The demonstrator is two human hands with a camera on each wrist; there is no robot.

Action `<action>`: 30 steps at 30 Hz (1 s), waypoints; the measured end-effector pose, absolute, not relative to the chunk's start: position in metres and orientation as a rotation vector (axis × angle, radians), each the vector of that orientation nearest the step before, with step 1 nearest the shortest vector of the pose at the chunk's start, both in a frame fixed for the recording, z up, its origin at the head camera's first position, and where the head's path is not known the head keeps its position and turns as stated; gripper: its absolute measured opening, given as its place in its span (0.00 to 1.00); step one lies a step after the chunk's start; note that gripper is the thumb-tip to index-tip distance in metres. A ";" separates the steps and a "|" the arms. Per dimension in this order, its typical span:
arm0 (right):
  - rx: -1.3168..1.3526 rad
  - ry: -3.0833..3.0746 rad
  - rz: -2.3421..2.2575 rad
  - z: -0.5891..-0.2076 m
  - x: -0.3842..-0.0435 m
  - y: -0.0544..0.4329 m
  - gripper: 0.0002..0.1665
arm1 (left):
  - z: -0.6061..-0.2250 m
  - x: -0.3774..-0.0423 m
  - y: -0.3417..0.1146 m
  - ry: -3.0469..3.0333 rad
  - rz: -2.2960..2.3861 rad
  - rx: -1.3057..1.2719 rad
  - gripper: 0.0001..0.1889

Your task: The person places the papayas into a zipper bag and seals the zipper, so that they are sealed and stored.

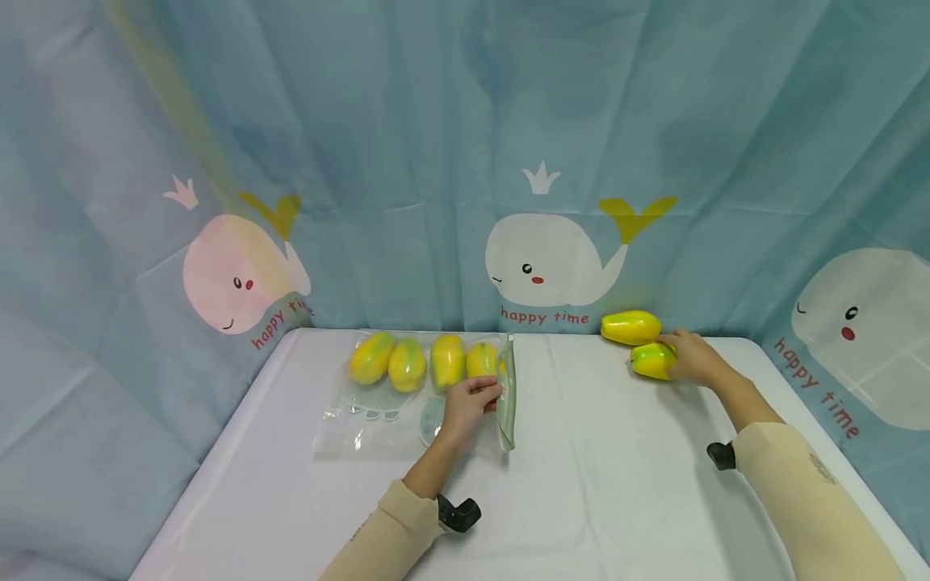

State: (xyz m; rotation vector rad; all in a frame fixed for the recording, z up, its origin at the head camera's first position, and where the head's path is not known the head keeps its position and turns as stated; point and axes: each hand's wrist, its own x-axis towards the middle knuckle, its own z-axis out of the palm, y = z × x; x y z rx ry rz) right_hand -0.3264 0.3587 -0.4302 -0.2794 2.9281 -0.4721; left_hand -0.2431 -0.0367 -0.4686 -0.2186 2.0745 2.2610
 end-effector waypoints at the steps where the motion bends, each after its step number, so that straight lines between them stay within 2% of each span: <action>1: -0.293 2.943 -0.476 -0.432 -0.325 0.361 0.40 | -0.468 -0.242 -0.036 2.076 2.258 -0.219 0.14; 12: -0.300 2.978 -0.586 -0.438 -0.319 0.364 0.40 | -0.467 -0.243 -0.035 2.084 2.242 -0.223 0.14; 17: -0.310 2.919 -0.656 -0.434 -0.316 0.350 0.42 | -0.466 -0.244 -0.036 2.081 2.247 -0.212 0.13; 30: -0.467 2.916 -0.703 -0.431 -0.298 0.303 0.38 | -0.471 -0.245 -0.040 2.062 2.249 -0.226 0.15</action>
